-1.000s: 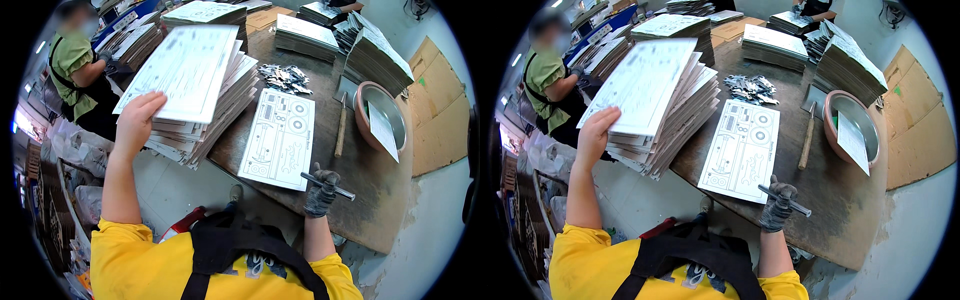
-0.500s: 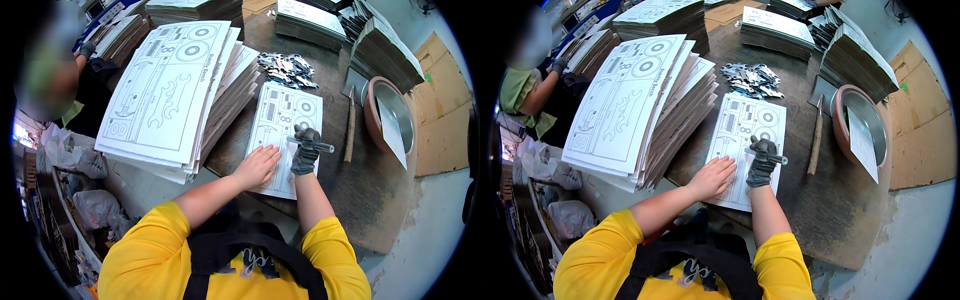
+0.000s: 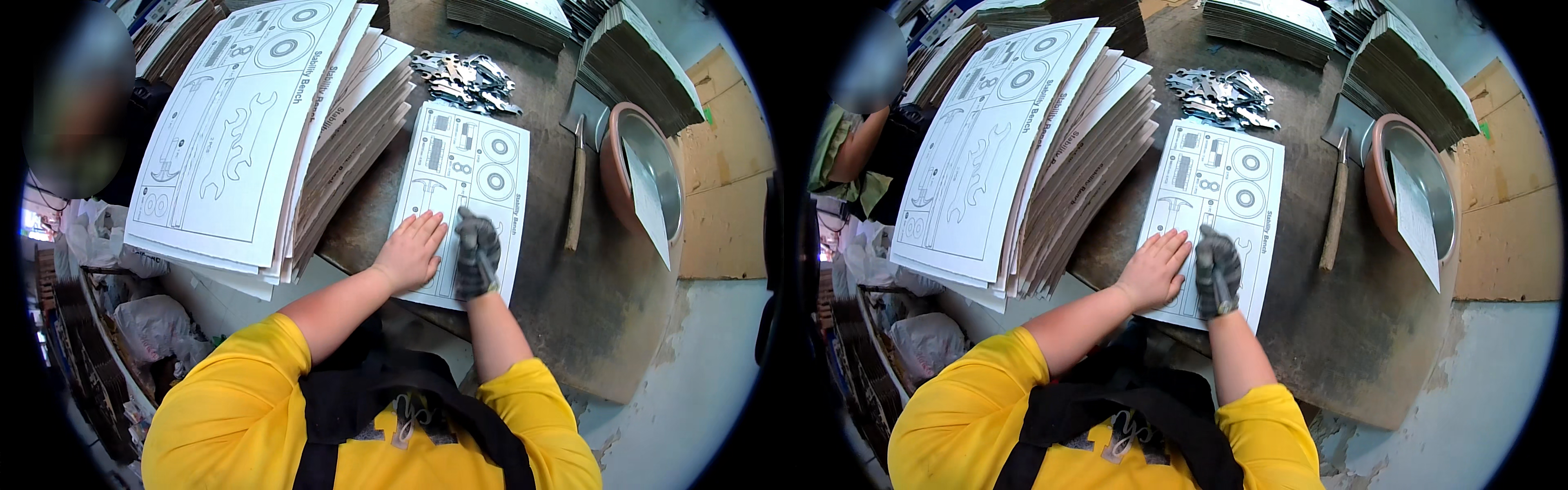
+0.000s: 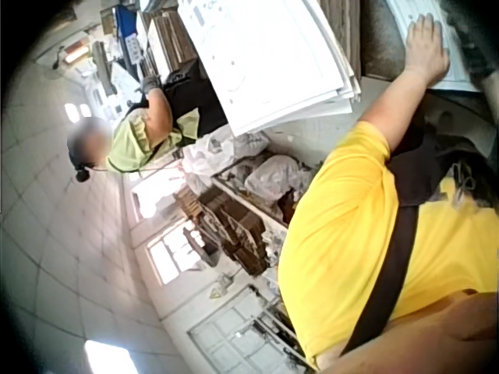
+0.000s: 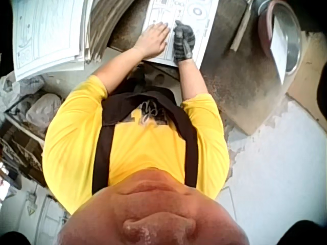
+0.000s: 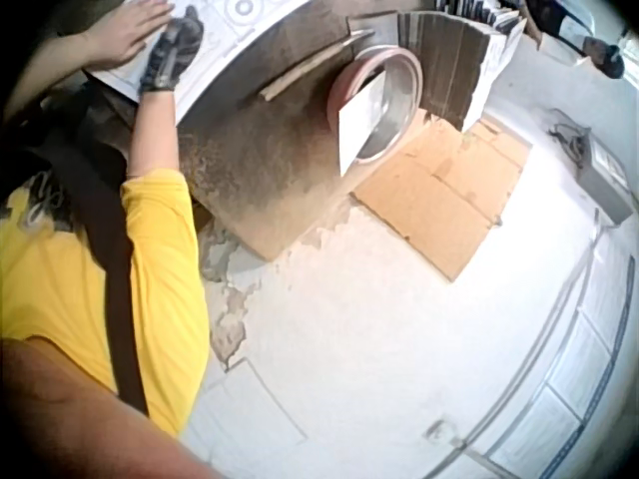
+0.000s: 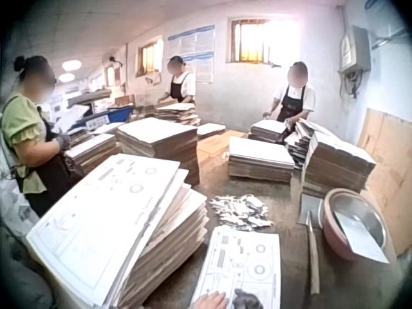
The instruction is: The person uses a handheld punch tool to cut out shapes from stacked printed cardboard sheets. They repeatedly position the tool, press down to punch out pieces, and move the finished sheets to a separate pile.
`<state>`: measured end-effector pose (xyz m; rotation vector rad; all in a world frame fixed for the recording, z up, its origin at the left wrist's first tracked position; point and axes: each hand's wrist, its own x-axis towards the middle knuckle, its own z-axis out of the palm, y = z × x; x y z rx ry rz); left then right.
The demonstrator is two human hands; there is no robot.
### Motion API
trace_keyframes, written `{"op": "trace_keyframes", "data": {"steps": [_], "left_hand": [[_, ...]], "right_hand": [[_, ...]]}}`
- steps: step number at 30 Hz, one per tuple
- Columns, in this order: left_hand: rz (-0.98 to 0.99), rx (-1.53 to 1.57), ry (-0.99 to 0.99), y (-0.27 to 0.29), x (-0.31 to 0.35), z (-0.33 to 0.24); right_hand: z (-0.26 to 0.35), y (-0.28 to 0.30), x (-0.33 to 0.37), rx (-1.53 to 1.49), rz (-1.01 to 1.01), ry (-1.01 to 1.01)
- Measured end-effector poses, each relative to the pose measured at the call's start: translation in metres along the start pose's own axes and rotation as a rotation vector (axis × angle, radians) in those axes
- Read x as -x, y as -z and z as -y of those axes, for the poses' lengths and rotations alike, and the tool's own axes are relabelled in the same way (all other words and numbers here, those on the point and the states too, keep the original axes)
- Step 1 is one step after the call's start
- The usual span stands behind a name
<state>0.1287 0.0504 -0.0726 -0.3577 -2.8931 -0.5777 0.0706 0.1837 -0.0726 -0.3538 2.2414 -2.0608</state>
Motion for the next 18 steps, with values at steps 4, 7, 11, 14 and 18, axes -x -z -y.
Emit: {"op": "trace_keyframes", "data": {"steps": [4,7,11,14,18], "left_hand": [[0.001,-0.018,-0.001,0.002,0.001,0.0],[-0.005,-0.035,-0.008,-0.002,0.001,0.001],[0.011,-0.061,-0.007,-0.006,0.002,-0.002],[0.017,-0.08,-0.008,-0.007,0.003,-0.002],[0.032,-0.039,0.01,-0.007,0.004,0.0]], "right_hand": [[-0.009,0.011,0.084,-0.511,0.162,-0.192],[0.024,0.012,0.119,-0.801,0.116,-0.517],[0.017,0.013,0.13,-0.595,0.203,-0.34],[0.019,0.018,0.128,-0.461,0.226,-0.176],[0.029,0.017,0.113,-0.187,0.028,-0.021]]}}
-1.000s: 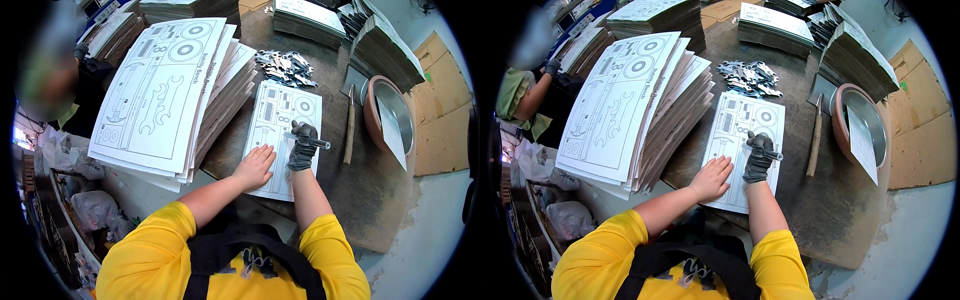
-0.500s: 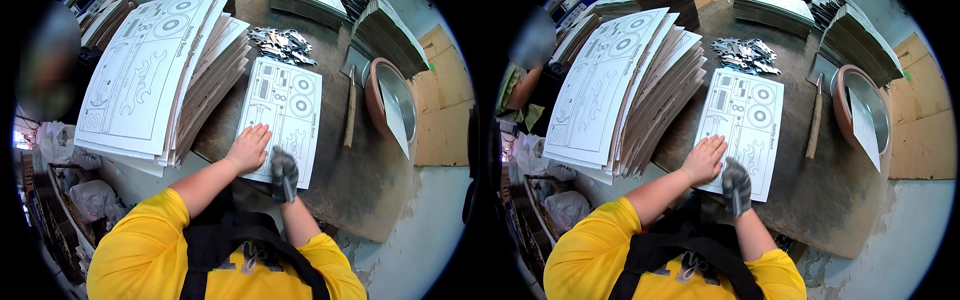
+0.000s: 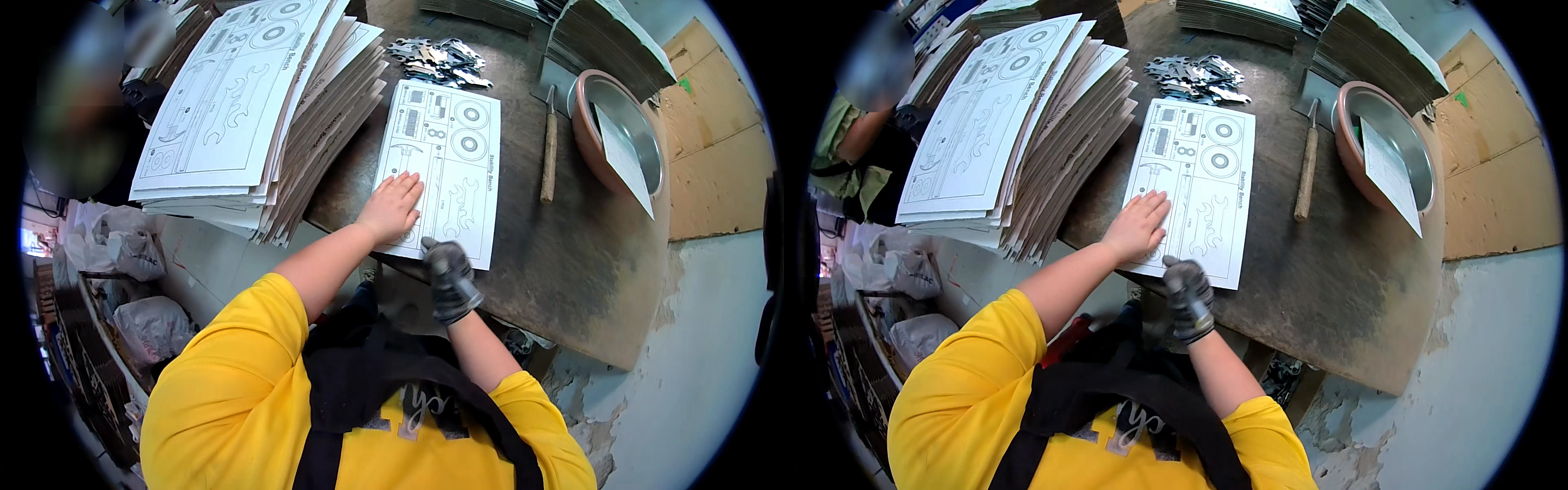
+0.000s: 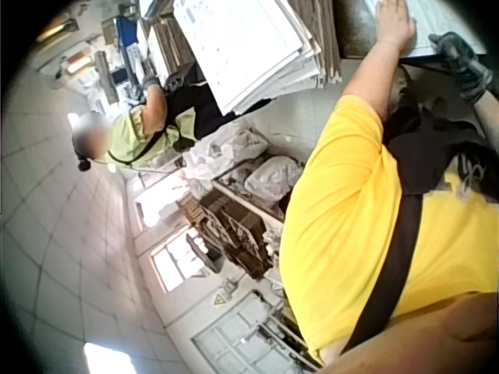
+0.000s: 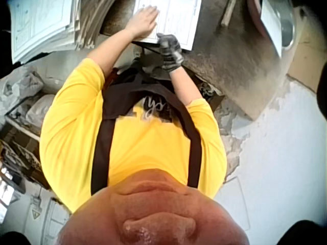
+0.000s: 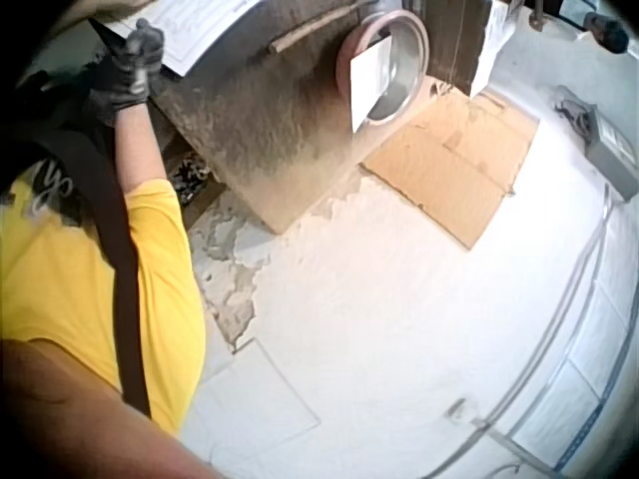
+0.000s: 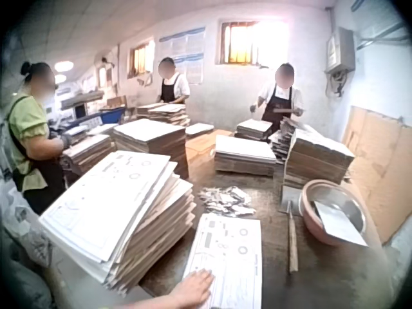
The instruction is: The person uses a handheld punch tool to cut out shapes from stacked printed cardboard sheets. They repeatedly position the tool, press down to punch out pieces, and move the finished sheets to a separate pile.
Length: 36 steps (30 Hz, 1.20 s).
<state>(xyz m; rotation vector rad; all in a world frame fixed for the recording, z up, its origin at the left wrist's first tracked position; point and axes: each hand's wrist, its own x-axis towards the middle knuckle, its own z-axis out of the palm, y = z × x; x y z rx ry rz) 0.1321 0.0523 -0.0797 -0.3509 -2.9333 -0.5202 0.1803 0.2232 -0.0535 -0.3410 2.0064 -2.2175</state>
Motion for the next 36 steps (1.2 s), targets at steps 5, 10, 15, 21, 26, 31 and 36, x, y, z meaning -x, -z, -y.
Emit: {"op": "trace_keyframes", "data": {"steps": [5,10,15,21,26,31,36], "left_hand": [[-0.027,0.085,-0.364,0.022,0.031,-0.04],[0.048,-0.156,-0.444,0.028,0.029,-0.06],[-0.191,-0.209,-0.306,0.126,0.017,-0.086],[-0.652,-0.106,-0.138,0.276,0.037,-0.092],[-0.608,-0.37,0.068,0.316,0.079,-0.015],[-0.21,-0.191,0.393,0.313,0.129,0.051],[-0.454,0.209,-0.219,0.235,0.088,-0.001]], "right_hand": [[0.039,0.038,-0.007,-0.447,-0.319,0.033],[0.064,0.09,0.013,-0.46,-0.426,0.063],[0.078,0.137,0.034,-0.645,-0.515,0.039],[0.073,0.135,0.038,-1.071,-0.501,-0.213],[0.067,0.094,0.023,-1.143,-0.463,-0.483],[0.058,0.074,-0.01,-1.004,-0.288,-0.387],[0.034,0.054,-0.074,-0.656,-0.342,-0.088]]}}
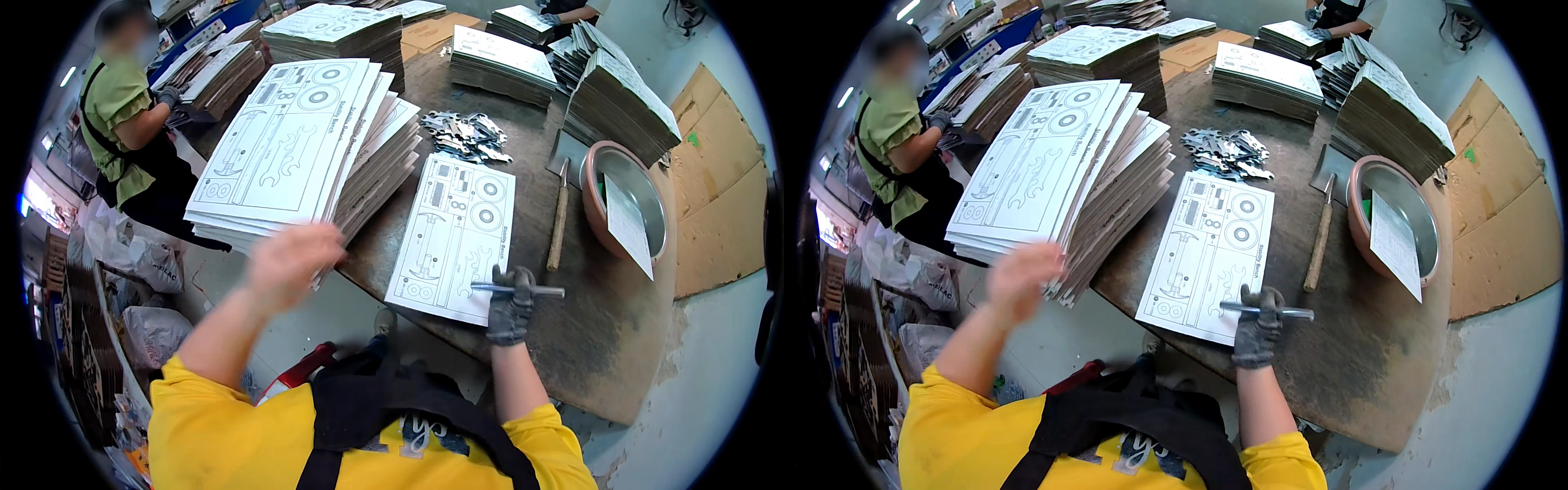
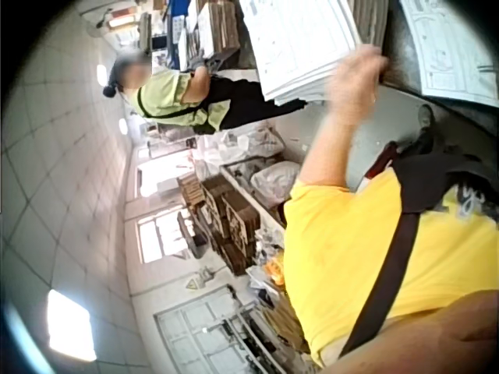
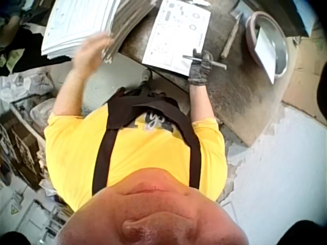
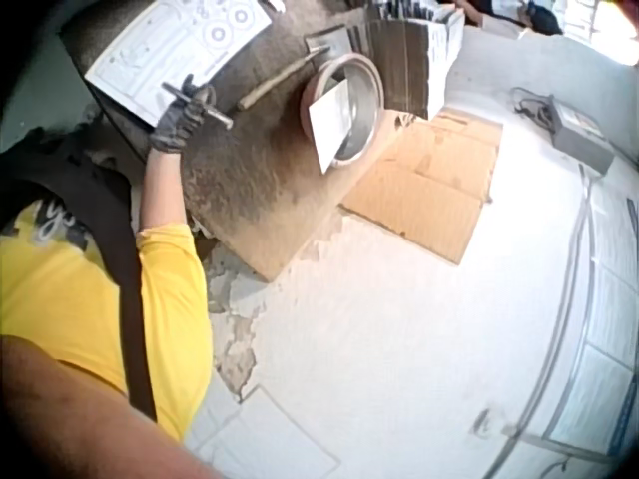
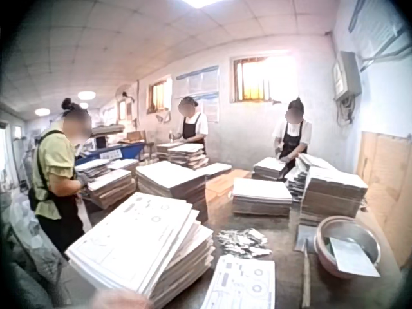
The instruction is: The person uses a handheld punch tool to cut out shapes from stacked printed cardboard sheets. They repeatedly position the tool, press down to punch out pieces, and move the finished sheets to a separate pile.
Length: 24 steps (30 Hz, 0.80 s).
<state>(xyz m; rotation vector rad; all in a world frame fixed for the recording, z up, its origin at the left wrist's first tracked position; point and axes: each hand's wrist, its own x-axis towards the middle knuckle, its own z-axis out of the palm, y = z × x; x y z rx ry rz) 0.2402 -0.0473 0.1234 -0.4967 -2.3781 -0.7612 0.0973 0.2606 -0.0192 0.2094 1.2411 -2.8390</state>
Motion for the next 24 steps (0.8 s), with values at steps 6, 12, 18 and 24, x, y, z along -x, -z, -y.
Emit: {"op": "trace_keyframes", "data": {"steps": [6,12,18,24], "left_hand": [[0.402,0.015,-0.007,-0.178,0.004,0.033],[0.57,-0.196,0.193,-0.234,0.014,0.065],[0.462,-0.135,0.214,-0.24,0.013,0.066],[0.434,-0.106,0.224,-0.237,0.012,0.068]], "right_hand": [[-0.06,-0.003,-0.029,0.746,0.092,0.234],[-0.048,0.014,-0.034,0.822,0.54,0.275],[-0.08,-0.019,-0.088,0.248,0.291,0.105],[-0.114,-0.025,-0.114,0.271,0.3,0.206]]}}
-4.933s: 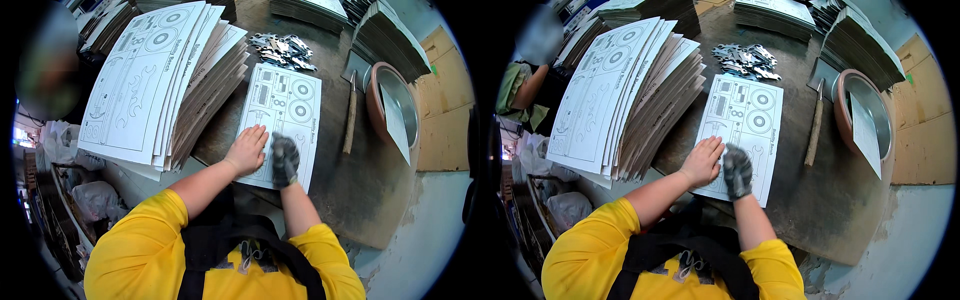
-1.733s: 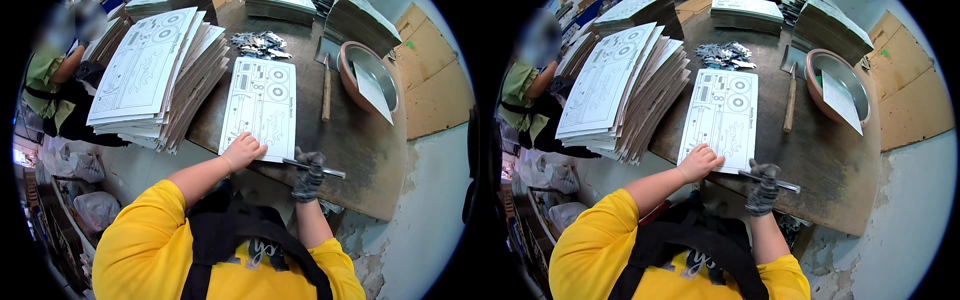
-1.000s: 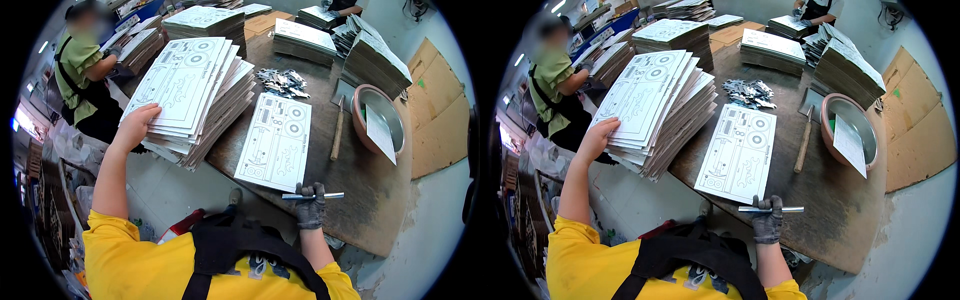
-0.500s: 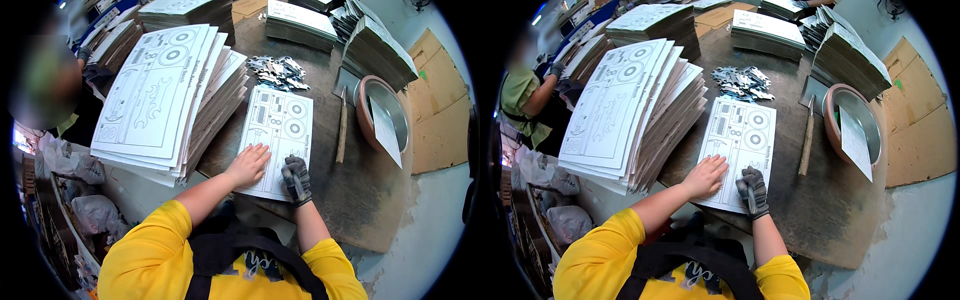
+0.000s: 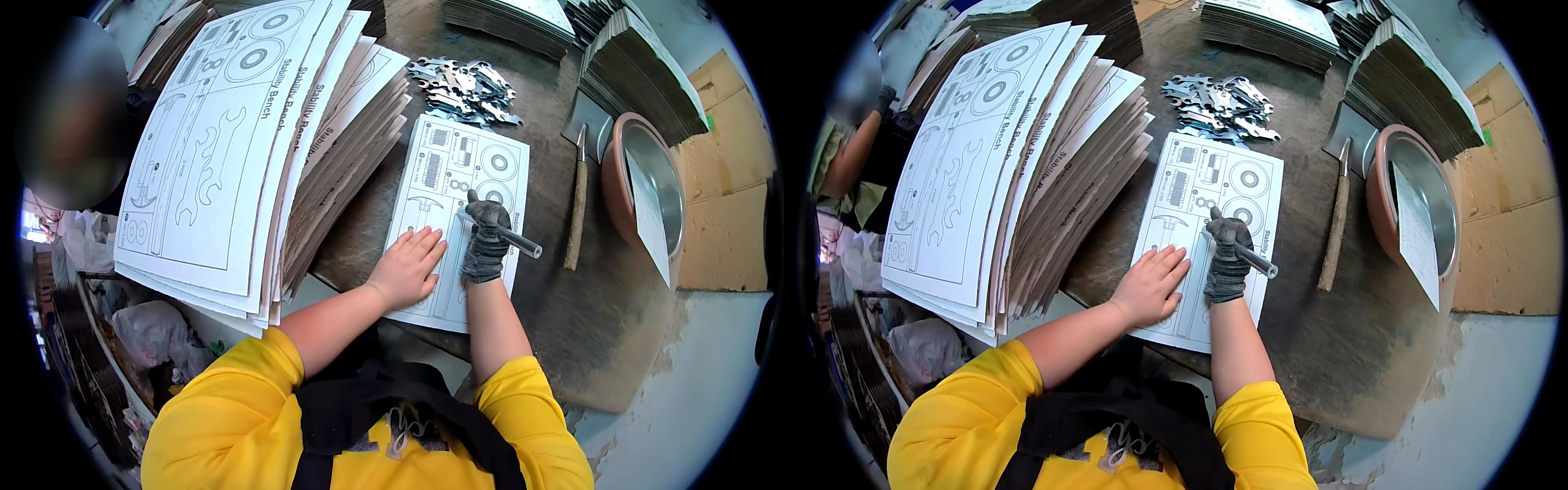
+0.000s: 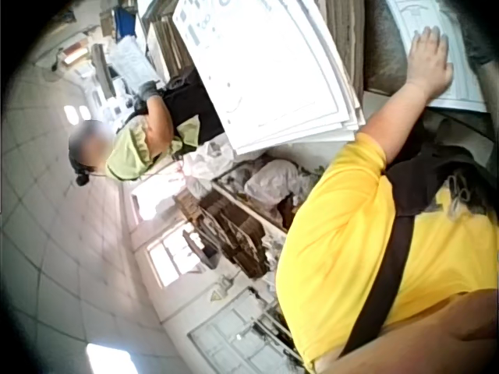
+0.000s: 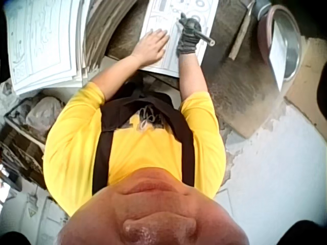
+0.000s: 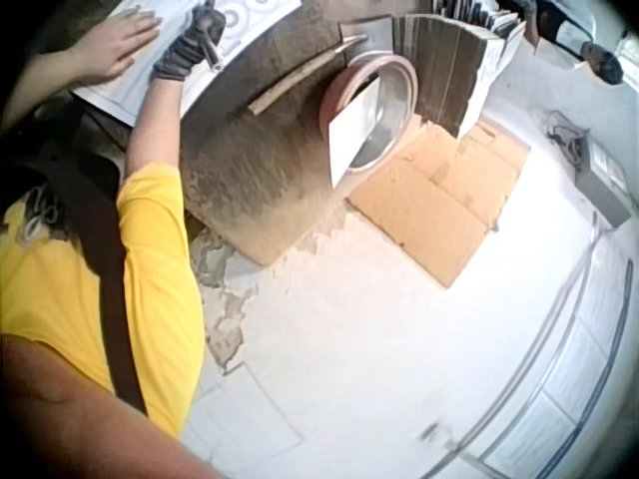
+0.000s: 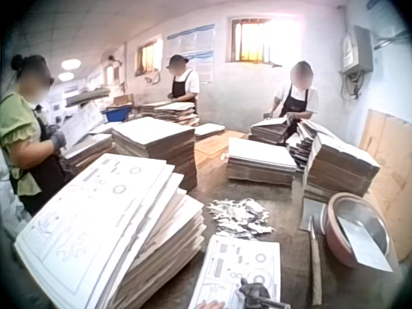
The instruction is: The person uses a handheld punch tool to cut out shapes from stacked printed cardboard sheets. They repeatedly position the tool, press down to punch out pieces, and move the finished sheets to a separate pile.
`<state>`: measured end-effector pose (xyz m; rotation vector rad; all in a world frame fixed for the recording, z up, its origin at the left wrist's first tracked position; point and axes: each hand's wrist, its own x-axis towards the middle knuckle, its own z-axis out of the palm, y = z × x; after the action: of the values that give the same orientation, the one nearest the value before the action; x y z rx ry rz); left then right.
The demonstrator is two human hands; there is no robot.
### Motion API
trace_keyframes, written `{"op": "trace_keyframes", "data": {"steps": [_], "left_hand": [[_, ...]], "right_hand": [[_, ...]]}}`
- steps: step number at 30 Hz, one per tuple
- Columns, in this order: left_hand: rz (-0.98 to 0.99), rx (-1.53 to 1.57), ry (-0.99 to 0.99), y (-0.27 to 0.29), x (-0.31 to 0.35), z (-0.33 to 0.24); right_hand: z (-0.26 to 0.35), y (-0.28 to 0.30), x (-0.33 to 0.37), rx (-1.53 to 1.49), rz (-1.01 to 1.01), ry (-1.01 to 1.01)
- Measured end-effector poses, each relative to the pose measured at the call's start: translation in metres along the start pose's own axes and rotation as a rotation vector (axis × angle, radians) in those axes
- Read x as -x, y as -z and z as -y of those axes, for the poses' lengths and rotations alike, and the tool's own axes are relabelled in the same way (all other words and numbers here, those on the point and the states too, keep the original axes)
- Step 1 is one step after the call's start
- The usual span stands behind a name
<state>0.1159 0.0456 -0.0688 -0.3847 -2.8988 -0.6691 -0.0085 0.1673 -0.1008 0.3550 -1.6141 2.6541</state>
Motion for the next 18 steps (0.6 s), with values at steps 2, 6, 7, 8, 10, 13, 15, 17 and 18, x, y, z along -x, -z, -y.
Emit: {"op": "trace_keyframes", "data": {"steps": [2,6,7,8,10,13,15,17,18], "left_hand": [[-0.017,-0.006,-0.006,-0.001,0.001,0.0],[-0.012,-0.021,0.021,-0.001,0.003,-0.001],[-0.016,-0.021,0.026,-0.002,0.002,-0.001],[-0.024,-0.02,0.02,-0.003,0.001,-0.001],[-0.002,-0.066,0.017,-0.004,0.002,-0.004],[-0.01,-0.071,0.02,-0.008,0.003,-0.002],[-0.016,-0.086,0.011,-0.01,0.005,-0.002],[-0.018,-0.098,0.007,-0.011,0.005,-0.003],[-0.011,-0.117,0.008,-0.01,0.004,-0.002]], "right_hand": [[-0.003,0.001,0.0,0.02,0.063,0.057],[0.008,-0.007,0.015,0.244,0.088,0.001],[0.015,-0.016,0.024,0.313,0.078,-0.04],[0.022,-0.021,0.032,0.385,0.064,-0.071],[0.028,-0.011,0.053,0.536,0.293,0.118],[0.044,-0.009,0.113,0.842,0.321,0.013],[0.042,0.005,0.152,1.004,0.468,0.227],[0.048,0.007,0.18,0.845,0.504,0.27],[0.054,0.006,0.19,0.761,0.479,0.214]]}}
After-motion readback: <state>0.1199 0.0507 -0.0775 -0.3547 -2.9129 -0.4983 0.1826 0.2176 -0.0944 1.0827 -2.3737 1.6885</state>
